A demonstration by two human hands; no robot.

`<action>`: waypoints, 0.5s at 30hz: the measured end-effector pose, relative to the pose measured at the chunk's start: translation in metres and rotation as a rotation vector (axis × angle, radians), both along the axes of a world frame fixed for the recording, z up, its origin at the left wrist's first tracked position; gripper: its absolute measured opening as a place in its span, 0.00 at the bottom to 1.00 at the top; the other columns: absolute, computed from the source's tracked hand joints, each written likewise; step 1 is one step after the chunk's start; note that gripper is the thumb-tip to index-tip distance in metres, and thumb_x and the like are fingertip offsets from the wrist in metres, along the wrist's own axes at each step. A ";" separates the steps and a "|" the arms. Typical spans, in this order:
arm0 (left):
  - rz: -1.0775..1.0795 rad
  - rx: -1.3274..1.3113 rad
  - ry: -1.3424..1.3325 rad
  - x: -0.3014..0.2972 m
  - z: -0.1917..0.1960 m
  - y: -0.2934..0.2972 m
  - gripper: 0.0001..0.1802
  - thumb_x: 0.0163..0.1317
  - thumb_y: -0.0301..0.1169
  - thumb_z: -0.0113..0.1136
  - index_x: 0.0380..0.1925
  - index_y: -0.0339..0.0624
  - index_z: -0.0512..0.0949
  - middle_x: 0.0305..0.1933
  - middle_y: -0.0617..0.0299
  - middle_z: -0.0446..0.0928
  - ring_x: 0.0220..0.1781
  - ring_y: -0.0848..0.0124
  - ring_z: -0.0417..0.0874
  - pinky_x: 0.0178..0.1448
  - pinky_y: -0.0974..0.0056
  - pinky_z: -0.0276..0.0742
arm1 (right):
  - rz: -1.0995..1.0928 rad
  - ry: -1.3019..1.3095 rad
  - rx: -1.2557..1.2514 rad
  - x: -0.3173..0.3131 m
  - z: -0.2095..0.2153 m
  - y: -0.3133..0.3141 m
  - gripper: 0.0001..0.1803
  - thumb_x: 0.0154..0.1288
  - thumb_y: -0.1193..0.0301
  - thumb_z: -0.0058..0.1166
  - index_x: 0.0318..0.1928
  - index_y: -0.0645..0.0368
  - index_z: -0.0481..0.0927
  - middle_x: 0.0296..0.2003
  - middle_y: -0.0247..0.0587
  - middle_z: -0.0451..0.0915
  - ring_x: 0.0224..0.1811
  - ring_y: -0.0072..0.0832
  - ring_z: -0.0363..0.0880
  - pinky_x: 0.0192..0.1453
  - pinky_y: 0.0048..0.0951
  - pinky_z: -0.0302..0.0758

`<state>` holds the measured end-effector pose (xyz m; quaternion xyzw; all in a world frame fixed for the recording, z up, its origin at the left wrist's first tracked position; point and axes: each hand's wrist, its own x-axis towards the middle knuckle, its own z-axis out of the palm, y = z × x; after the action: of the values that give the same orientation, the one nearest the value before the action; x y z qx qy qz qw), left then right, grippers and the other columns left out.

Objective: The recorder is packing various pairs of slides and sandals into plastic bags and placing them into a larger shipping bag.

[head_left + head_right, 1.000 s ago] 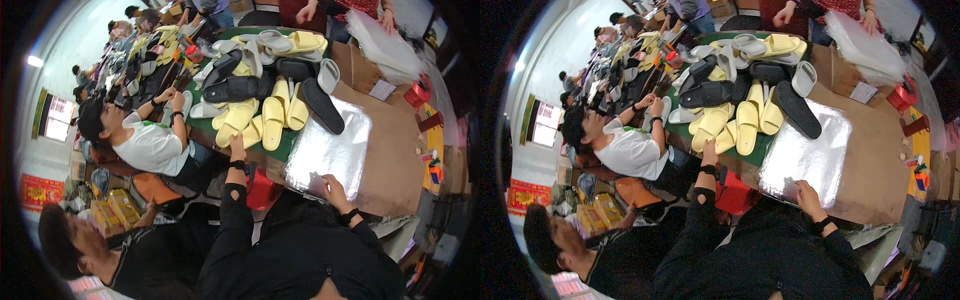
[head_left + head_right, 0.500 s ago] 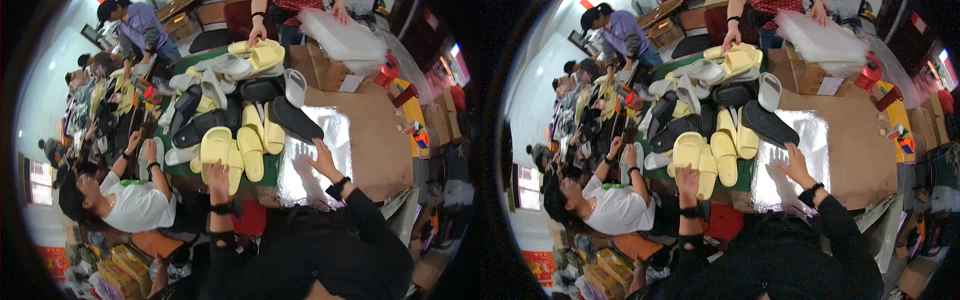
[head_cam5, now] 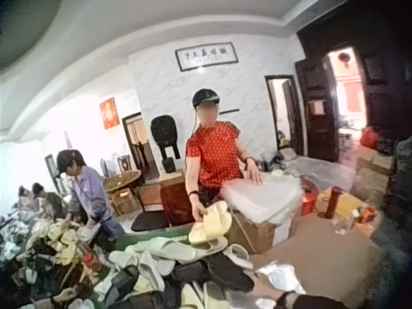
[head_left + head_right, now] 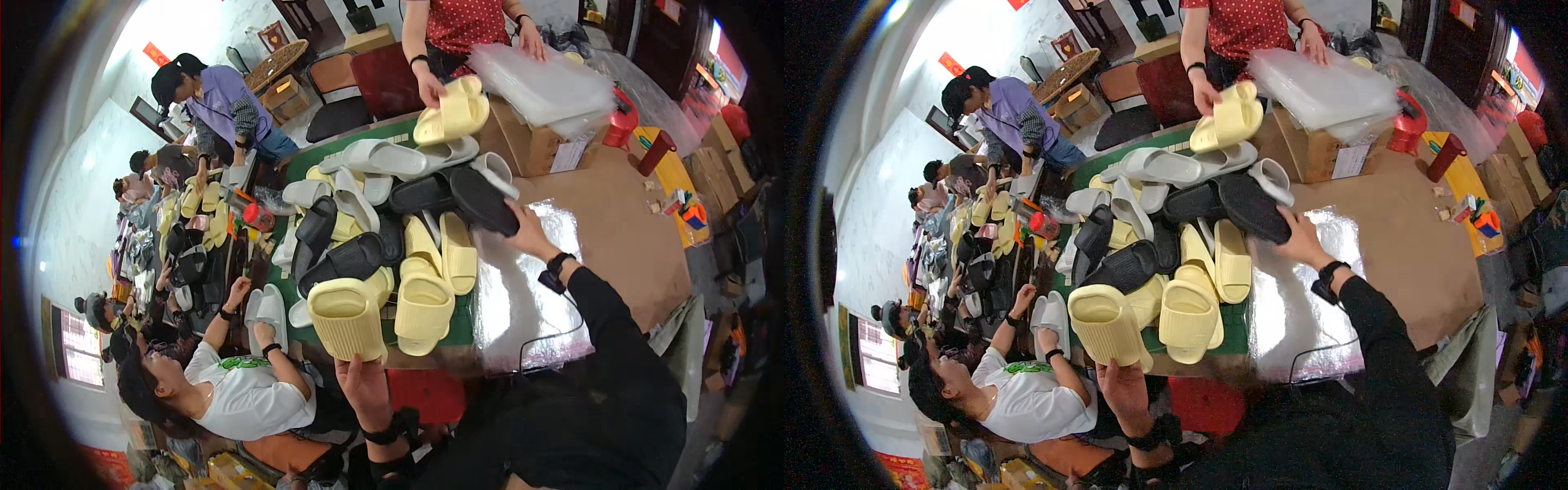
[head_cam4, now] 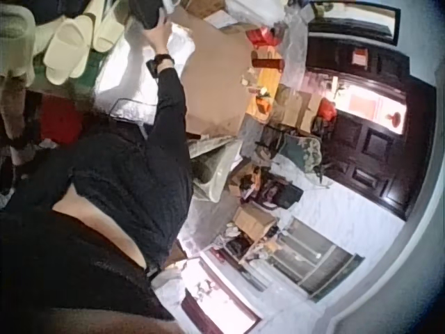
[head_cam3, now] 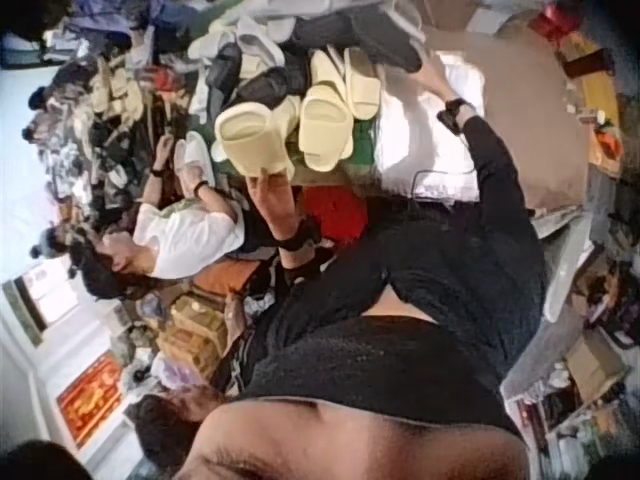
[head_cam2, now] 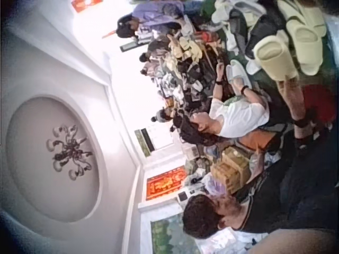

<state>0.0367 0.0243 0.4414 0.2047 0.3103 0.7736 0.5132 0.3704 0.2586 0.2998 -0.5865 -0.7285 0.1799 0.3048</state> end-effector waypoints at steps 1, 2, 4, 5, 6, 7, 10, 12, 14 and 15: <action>0.014 0.007 -0.022 0.006 0.005 0.001 0.20 0.57 0.20 0.49 0.51 0.37 0.64 0.51 0.54 0.71 0.50 0.64 0.75 0.50 0.61 0.73 | 0.000 0.040 0.087 0.001 0.007 0.010 0.45 0.34 0.62 0.62 0.60 0.45 0.61 0.43 0.55 0.69 0.45 0.51 0.68 0.51 0.43 0.66; 0.033 0.016 -0.040 0.010 0.010 -0.001 0.21 0.56 0.19 0.49 0.51 0.37 0.64 0.51 0.53 0.71 0.51 0.63 0.75 0.52 0.60 0.73 | -0.013 -0.024 0.100 -0.003 0.022 0.018 0.45 0.34 0.62 0.63 0.60 0.45 0.61 0.44 0.55 0.69 0.47 0.51 0.67 0.52 0.43 0.66; 0.012 0.046 -0.021 0.015 0.012 -0.007 0.21 0.56 0.18 0.50 0.51 0.37 0.64 0.51 0.53 0.71 0.51 0.63 0.75 0.52 0.60 0.73 | -0.031 0.033 0.120 -0.017 0.043 0.036 0.45 0.35 0.60 0.63 0.60 0.45 0.61 0.45 0.58 0.68 0.49 0.51 0.66 0.54 0.44 0.64; -0.015 0.081 -0.004 0.019 0.013 -0.008 0.21 0.55 0.18 0.50 0.51 0.36 0.64 0.51 0.53 0.71 0.51 0.63 0.75 0.52 0.60 0.74 | -0.064 0.074 0.152 -0.023 0.048 0.046 0.45 0.36 0.59 0.63 0.61 0.45 0.60 0.46 0.59 0.67 0.50 0.52 0.66 0.55 0.43 0.64; -0.016 0.084 -0.001 0.024 0.016 -0.009 0.21 0.55 0.18 0.50 0.51 0.36 0.64 0.51 0.53 0.71 0.51 0.63 0.75 0.52 0.60 0.74 | -0.096 0.117 0.184 -0.029 0.053 0.055 0.45 0.37 0.59 0.63 0.61 0.45 0.60 0.47 0.59 0.67 0.50 0.52 0.65 0.56 0.43 0.63; 0.004 0.085 0.030 0.030 0.018 -0.009 0.22 0.55 0.17 0.50 0.51 0.36 0.64 0.51 0.53 0.71 0.50 0.63 0.76 0.51 0.60 0.74 | -0.093 0.120 0.187 -0.035 0.060 0.064 0.45 0.37 0.59 0.63 0.61 0.45 0.60 0.47 0.59 0.67 0.50 0.52 0.65 0.56 0.43 0.63; -0.034 0.114 0.078 0.042 0.021 -0.015 0.21 0.55 0.17 0.50 0.51 0.36 0.64 0.50 0.54 0.71 0.49 0.64 0.76 0.50 0.61 0.75 | -0.101 0.079 0.168 -0.044 0.068 0.076 0.44 0.41 0.57 0.62 0.62 0.45 0.58 0.52 0.60 0.64 0.56 0.53 0.61 0.59 0.48 0.59; -0.095 0.137 0.089 0.055 0.022 -0.022 0.21 0.56 0.17 0.50 0.51 0.36 0.64 0.50 0.54 0.72 0.49 0.65 0.76 0.50 0.60 0.74 | -0.325 -0.408 0.336 -0.042 0.061 0.073 0.42 0.46 0.56 0.59 0.62 0.45 0.56 0.57 0.61 0.58 0.62 0.52 0.54 0.62 0.54 0.53; -0.085 0.032 0.107 0.073 0.024 -0.025 0.20 0.57 0.18 0.49 0.51 0.36 0.65 0.51 0.54 0.71 0.50 0.66 0.75 0.55 0.59 0.70 | -0.298 -0.361 0.115 -0.029 0.052 0.065 0.39 0.50 0.57 0.57 0.62 0.46 0.56 0.61 0.60 0.53 0.64 0.52 0.49 0.62 0.58 0.48; -0.090 0.023 0.105 0.082 0.024 -0.026 0.20 0.57 0.18 0.49 0.51 0.36 0.65 0.51 0.54 0.71 0.50 0.66 0.75 0.55 0.59 0.70 | -0.188 -0.312 0.031 -0.020 0.044 0.057 0.38 0.50 0.57 0.56 0.61 0.48 0.57 0.61 0.58 0.54 0.64 0.52 0.50 0.63 0.57 0.48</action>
<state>0.1191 -0.0015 0.4653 0.2644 0.3184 0.7414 0.5283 0.3505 0.3152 0.3435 -0.6679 -0.7117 0.0464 0.2126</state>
